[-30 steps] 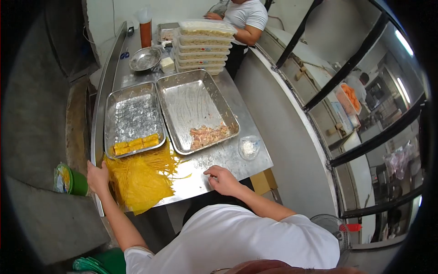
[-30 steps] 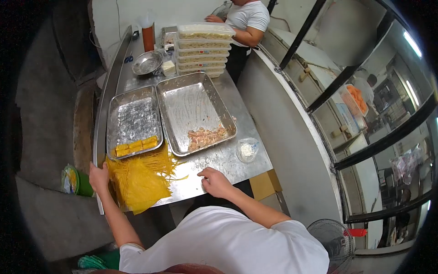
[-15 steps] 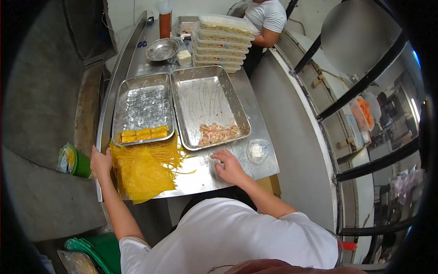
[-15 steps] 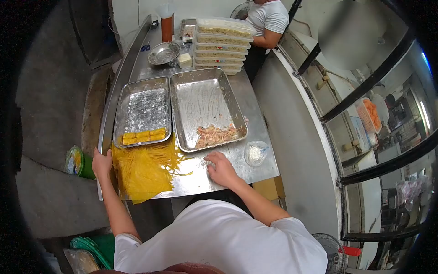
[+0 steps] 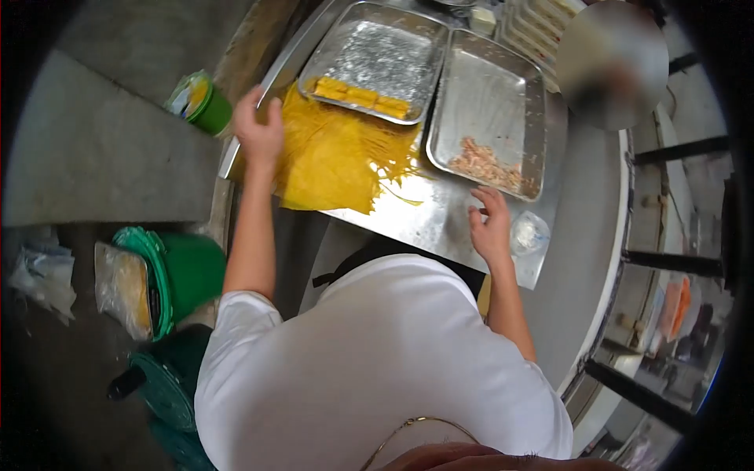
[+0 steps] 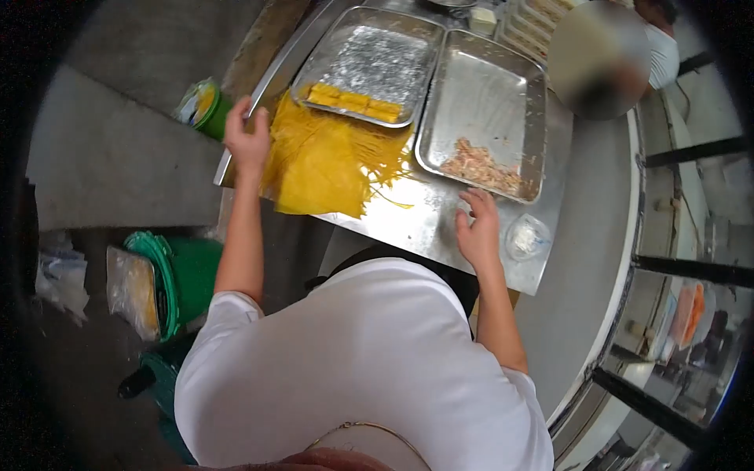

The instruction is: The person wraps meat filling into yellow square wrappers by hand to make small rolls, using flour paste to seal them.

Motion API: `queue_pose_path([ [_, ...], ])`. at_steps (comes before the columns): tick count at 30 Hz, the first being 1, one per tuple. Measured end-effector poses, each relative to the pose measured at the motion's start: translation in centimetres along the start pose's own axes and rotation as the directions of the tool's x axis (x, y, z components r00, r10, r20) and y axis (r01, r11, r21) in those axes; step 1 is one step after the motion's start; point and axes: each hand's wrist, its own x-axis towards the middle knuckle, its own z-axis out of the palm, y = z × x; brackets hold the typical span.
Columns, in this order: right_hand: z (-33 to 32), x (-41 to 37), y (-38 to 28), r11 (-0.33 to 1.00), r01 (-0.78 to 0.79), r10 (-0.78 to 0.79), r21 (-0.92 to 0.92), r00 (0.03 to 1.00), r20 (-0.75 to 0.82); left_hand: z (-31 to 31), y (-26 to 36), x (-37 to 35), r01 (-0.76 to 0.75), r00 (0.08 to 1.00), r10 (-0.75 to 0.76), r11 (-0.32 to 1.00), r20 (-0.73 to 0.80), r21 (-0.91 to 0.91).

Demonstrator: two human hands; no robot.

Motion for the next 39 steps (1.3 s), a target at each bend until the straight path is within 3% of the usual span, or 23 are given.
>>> queue_pose_path([
  [2,0.1,-0.1,0.4,1.000,-0.009,0.008,0.013,1.000,0.025,0.0,-0.3,-4.5,0.054,0.982,-0.038,0.995,0.187,-0.080],
  [4,0.2,-0.2,0.2,0.999,-0.031,0.030,0.019,0.999,0.037,-0.1,1.0,-8.5,0.061,0.934,-0.043,0.997,0.355,-0.040],
  [6,0.2,-0.3,-0.2,0.997,-0.060,0.058,0.048,0.997,0.045,-0.4,1.9,-11.9,0.066,0.818,-0.021,0.996,0.575,-0.058],
  [7,0.4,-0.1,-0.3,0.997,-0.062,0.060,0.050,0.997,0.045,-0.8,3.2,-12.3,0.065,0.816,-0.020,0.996,0.577,-0.058],
  [9,0.6,-0.2,-0.6,0.995,-0.066,0.061,0.080,0.996,0.066,-1.8,5.6,-13.3,0.049,0.574,0.020,0.997,0.819,-0.059],
  [12,1.5,-0.4,0.0,0.994,-0.042,0.035,0.101,0.997,0.072,-1.9,6.2,-14.7,-0.052,0.578,0.073,0.997,0.813,-0.053],
  [16,1.9,-0.8,0.3,0.997,-0.004,-0.003,0.082,0.997,0.079,-0.8,4.7,-15.5,-0.035,0.597,0.073,0.997,0.799,-0.065],
  [22,1.7,-1.6,-0.3,0.995,0.014,-0.022,0.096,0.997,0.074,-0.6,4.4,-14.6,0.152,0.568,-0.029,0.986,0.823,-0.069],
  [24,1.8,-1.9,-0.2,0.995,0.085,-0.086,0.058,0.996,0.028,-0.6,4.4,-14.4,0.188,0.549,-0.049,0.980,0.834,-0.066],
  [28,1.5,-2.5,-0.8,0.998,0.020,-0.024,0.054,0.997,0.075,0.1,2.9,-14.8,0.264,0.530,-0.059,0.960,0.846,-0.098],
  [30,1.6,-2.7,-0.9,0.998,0.014,-0.020,0.063,0.995,0.097,0.2,2.8,-14.7,0.386,0.476,-0.140,0.921,0.868,-0.062],
  [31,1.6,-2.8,-0.9,0.998,0.015,-0.021,0.062,0.995,0.093,0.0,3.2,-14.4,0.383,0.478,-0.137,0.921,0.868,-0.066],
  [33,1.7,-2.9,-1.0,0.998,0.017,-0.023,0.066,0.994,0.103,-0.7,4.7,-13.9,0.197,0.508,-0.022,0.976,0.861,-0.091],
  [34,1.8,-3.0,-1.1,0.998,0.018,-0.024,0.066,0.995,0.101,-0.9,5.5,-13.7,0.195,0.509,-0.020,0.976,0.861,-0.093],
  [36,2.0,-3.0,-1.4,0.997,0.013,-0.021,0.079,0.995,0.100,-1.3,6.3,-13.4,0.011,0.477,0.042,0.999,0.878,-0.053],
  [39,2.3,-3.2,-1.7,0.997,0.006,-0.014,0.073,0.994,0.109,-0.7,5.6,-14.3,-0.013,0.506,0.029,1.000,0.862,-0.026],
])
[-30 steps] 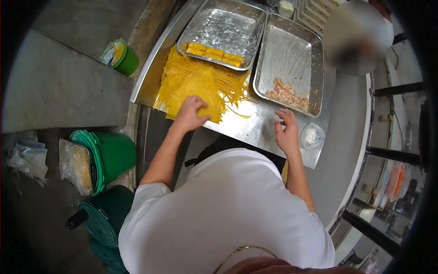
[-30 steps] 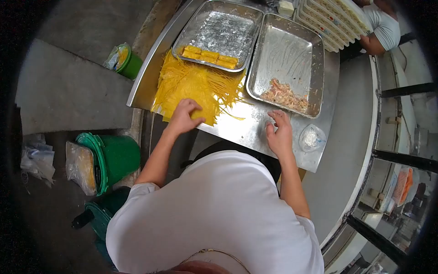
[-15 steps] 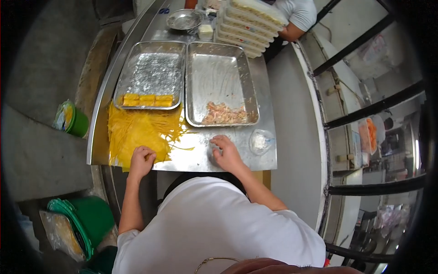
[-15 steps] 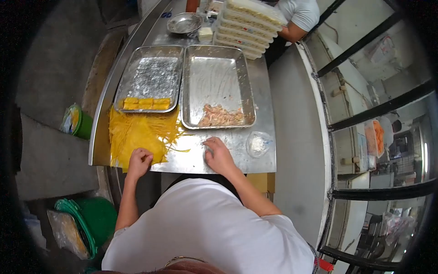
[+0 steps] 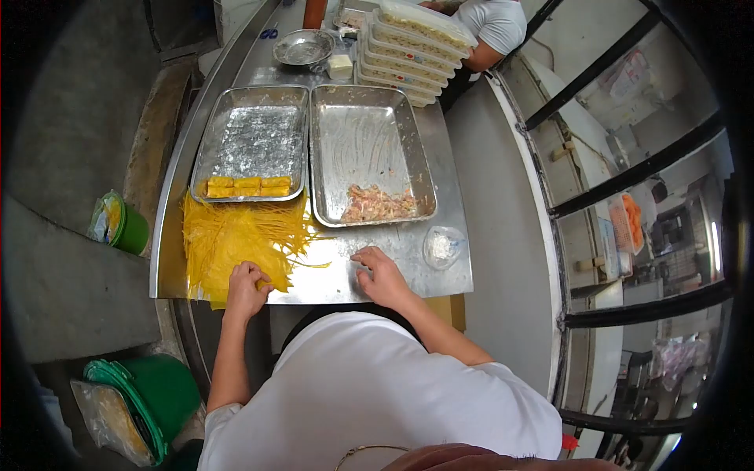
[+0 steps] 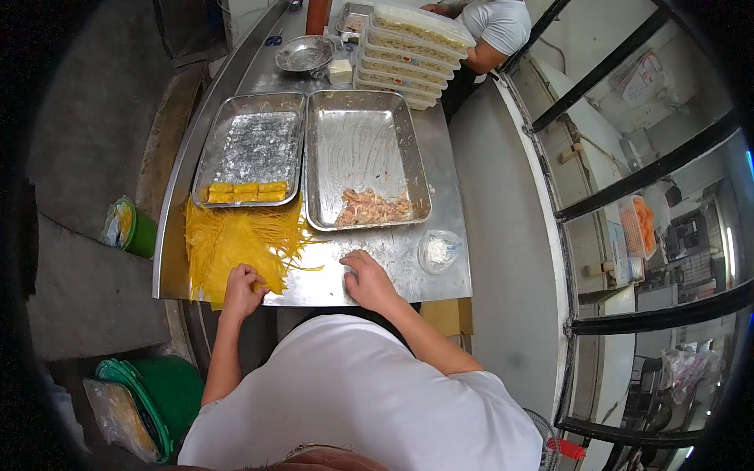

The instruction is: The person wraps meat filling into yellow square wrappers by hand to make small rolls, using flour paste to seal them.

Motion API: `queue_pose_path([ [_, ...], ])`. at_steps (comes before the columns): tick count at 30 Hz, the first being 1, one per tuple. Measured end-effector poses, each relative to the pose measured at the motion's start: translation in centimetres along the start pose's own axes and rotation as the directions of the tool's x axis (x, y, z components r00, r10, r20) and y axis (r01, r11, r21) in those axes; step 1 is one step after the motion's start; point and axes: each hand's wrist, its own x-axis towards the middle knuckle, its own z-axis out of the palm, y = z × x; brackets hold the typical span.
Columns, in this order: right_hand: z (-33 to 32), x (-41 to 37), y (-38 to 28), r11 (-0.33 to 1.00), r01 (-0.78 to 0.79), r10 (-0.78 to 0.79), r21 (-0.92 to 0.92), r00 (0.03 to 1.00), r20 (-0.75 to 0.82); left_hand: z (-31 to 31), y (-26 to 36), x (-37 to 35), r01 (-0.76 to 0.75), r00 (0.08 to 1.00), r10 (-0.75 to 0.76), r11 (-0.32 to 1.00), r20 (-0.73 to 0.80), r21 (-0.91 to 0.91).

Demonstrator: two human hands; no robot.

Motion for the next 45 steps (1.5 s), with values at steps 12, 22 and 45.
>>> queue_pose_path([
  [12,0.4,0.2,-0.6,1.000,-0.009,0.007,0.018,0.998,0.068,0.5,-1.5,0.3,0.105,0.994,-0.101,0.974,0.029,-0.199],
  [22,0.3,0.2,-0.2,1.000,0.026,-0.027,0.017,0.996,0.080,1.0,0.2,0.2,0.048,0.997,-0.047,0.999,-0.067,0.011],
  [45,1.3,0.4,-0.5,0.993,0.116,-0.116,0.006,0.981,0.157,2.7,1.5,-1.7,-0.084,0.987,0.080,0.996,-0.137,-0.027],
])
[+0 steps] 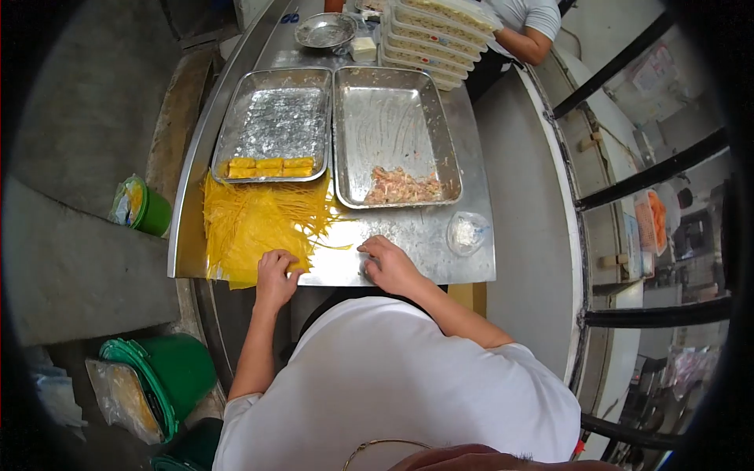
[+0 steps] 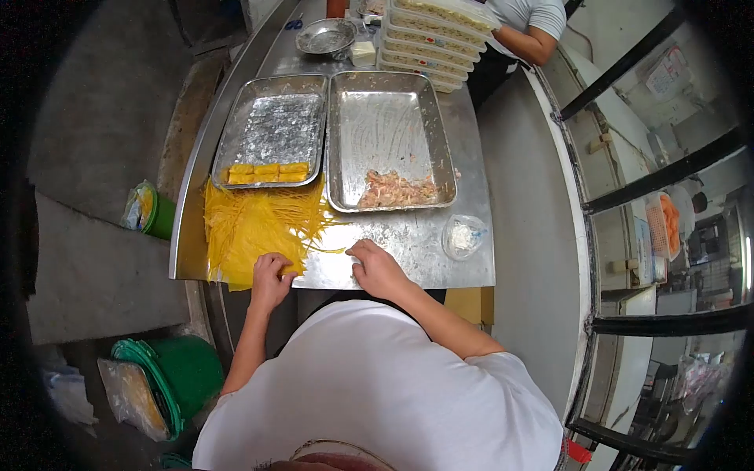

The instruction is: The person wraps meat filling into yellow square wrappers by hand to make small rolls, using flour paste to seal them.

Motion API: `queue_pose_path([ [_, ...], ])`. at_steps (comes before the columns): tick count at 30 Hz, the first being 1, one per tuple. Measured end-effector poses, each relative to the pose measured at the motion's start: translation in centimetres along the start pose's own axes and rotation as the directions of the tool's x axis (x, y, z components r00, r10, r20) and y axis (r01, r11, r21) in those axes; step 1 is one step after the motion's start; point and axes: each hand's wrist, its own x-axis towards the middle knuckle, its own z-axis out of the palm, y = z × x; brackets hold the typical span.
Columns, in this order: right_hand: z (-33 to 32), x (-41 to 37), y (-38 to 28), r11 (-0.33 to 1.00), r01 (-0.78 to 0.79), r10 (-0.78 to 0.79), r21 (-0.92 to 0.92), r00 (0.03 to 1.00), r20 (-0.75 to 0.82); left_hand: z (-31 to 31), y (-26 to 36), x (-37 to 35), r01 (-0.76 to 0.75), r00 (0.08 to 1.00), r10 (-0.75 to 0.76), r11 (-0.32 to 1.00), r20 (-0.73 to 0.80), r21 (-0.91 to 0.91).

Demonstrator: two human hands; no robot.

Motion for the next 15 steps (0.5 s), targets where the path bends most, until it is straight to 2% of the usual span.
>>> queue_pose_path([
  [10,0.6,-1.5,-0.8,0.999,-0.036,0.036,0.007,0.999,0.001,0.4,-0.6,0.3,-0.068,0.998,0.067,0.996,0.023,0.053],
  [15,0.7,-1.5,-0.8,0.999,-0.039,0.040,0.015,0.999,-0.001,0.1,-0.3,1.1,-0.055,0.996,0.053,0.998,-0.068,-0.029],
])
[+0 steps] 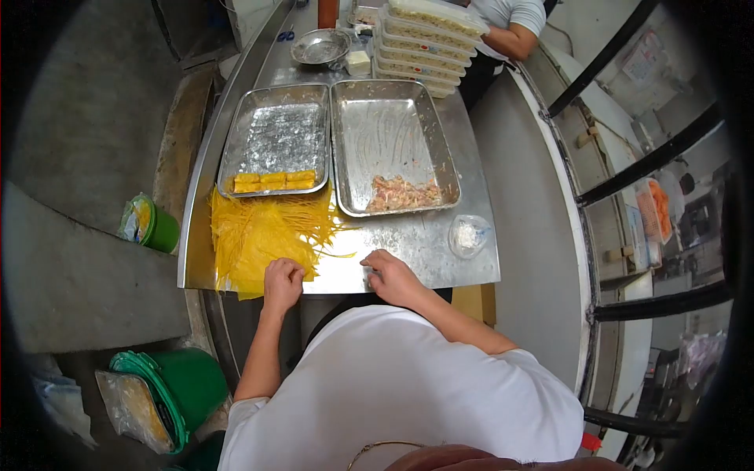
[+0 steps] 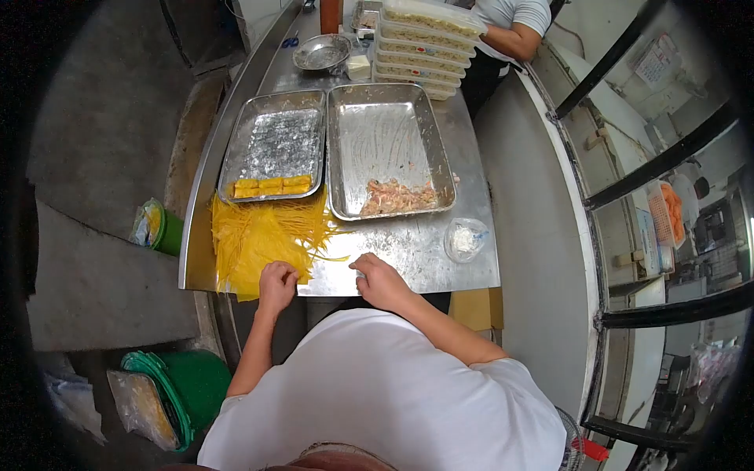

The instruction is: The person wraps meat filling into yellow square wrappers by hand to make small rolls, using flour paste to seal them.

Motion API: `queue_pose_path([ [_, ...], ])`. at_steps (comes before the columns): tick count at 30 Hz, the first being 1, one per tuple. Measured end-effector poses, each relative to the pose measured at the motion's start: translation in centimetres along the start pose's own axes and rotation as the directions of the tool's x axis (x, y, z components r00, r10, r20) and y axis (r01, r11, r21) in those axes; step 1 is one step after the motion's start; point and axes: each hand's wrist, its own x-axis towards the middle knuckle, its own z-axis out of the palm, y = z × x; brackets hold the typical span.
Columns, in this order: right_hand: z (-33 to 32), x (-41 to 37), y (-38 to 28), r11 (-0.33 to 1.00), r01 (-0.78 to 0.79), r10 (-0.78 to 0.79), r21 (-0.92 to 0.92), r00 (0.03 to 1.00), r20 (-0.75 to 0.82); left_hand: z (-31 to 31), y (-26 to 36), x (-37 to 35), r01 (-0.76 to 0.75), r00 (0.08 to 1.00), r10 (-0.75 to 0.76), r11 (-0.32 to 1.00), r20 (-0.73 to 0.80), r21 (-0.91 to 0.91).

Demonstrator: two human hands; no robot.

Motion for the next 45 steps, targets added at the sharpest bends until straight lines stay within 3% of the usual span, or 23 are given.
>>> queue_pose_path([
  [1,0.1,0.1,0.1,1.000,0.005,-0.005,-0.001,1.000,-0.004,0.2,-0.3,-0.1,-0.004,1.000,0.004,1.000,-0.004,0.002],
  [3,0.4,0.3,0.2,0.999,0.048,-0.048,-0.010,0.999,-0.006,1.0,-1.4,-0.2,0.219,0.971,-0.229,0.967,-0.068,-0.134],
  [4,0.5,0.5,0.1,0.999,0.051,-0.051,-0.010,0.999,-0.007,1.8,-2.5,-0.2,0.218,0.971,-0.228,0.967,-0.071,-0.132],
  [6,0.6,0.6,-0.1,0.999,0.045,-0.045,0.015,0.999,0.010,2.6,-4.3,-0.2,0.253,0.894,-0.371,0.882,-0.252,-0.398],
  [7,0.8,0.7,-0.1,0.999,0.046,-0.046,0.016,0.999,0.010,2.6,-5.0,-0.2,0.253,0.894,-0.370,0.882,-0.253,-0.397],
  [9,1.0,0.8,-0.1,0.999,0.044,-0.044,0.011,0.999,0.012,2.5,-5.9,0.0,0.408,0.739,-0.638,0.681,-0.218,-0.609],
  [10,0.9,0.8,-0.1,0.999,0.043,-0.043,0.009,0.999,0.015,2.6,-6.1,0.1,0.429,0.713,-0.674,0.637,-0.193,-0.641],
  [14,0.8,0.6,0.9,1.000,0.024,-0.024,-0.009,0.999,0.038,3.2,-7.0,0.4,0.368,0.724,-0.674,0.556,-0.146,-0.745],
  [18,0.3,0.7,1.4,1.000,-0.012,0.011,0.020,1.000,0.028,3.7,-7.7,-0.6,0.348,0.835,-0.545,0.631,-0.077,-0.693],
  [24,0.0,2.9,1.0,0.998,0.003,-0.006,0.056,0.999,0.051,1.8,-5.0,0.1,0.463,0.743,-0.655,0.651,-0.138,-0.602],
  [26,-0.1,4.0,0.5,0.998,0.023,-0.026,0.060,0.998,0.054,1.3,-4.5,1.0,0.380,0.702,-0.697,0.543,-0.149,-0.749],
  [29,0.6,5.3,0.7,0.998,0.012,-0.015,0.058,0.998,0.062,0.1,-4.2,1.2,0.372,0.657,-0.735,0.510,-0.168,-0.776],
  [31,2.3,6.5,1.7,0.900,-0.324,0.267,0.291,0.938,0.221,-0.1,-4.1,1.0,0.353,0.663,-0.729,0.508,-0.173,-0.786],
  [32,3.3,7.6,1.9,0.781,-0.425,0.309,0.457,0.900,0.309,-0.2,-4.1,1.3,0.321,0.673,-0.715,0.512,-0.189,-0.797],
  [33,3.9,8.6,1.4,0.782,-0.422,0.308,0.459,0.902,0.304,-0.2,-4.0,1.4,0.317,0.676,-0.712,0.514,-0.190,-0.797],
  [35,4.9,10.3,-0.2,0.537,-0.565,0.370,0.626,0.825,0.427,0.0,-3.5,1.0,0.315,0.722,-0.672,0.531,-0.164,-0.787],
  [36,5.5,11.1,-0.5,0.518,-0.586,0.364,0.623,0.810,0.459,0.2,-3.2,0.8,0.310,0.727,-0.666,0.533,-0.165,-0.787],
  [39,8.8,13.1,0.5,0.480,-0.591,0.343,0.648,0.806,0.482,1.1,-2.3,-0.1,0.369,0.755,-0.644,0.573,-0.124,-0.731],
  [41,9.9,14.6,0.4,0.543,-0.577,0.298,0.610,0.812,0.502,1.7,-2.0,-0.2,0.350,0.832,-0.537,0.703,-0.140,-0.619],
  [43,9.7,15.3,-0.9,0.509,-0.615,0.353,0.602,0.787,0.505,1.6,-1.0,-0.3,0.372,0.842,-0.525,0.731,-0.123,-0.572],
  [45,9.5,16.0,-1.6,0.545,-0.697,0.477,0.465,0.714,0.512,1.1,-0.5,-0.2,0.147,0.957,-0.207,0.951,-0.206,-0.273],
])
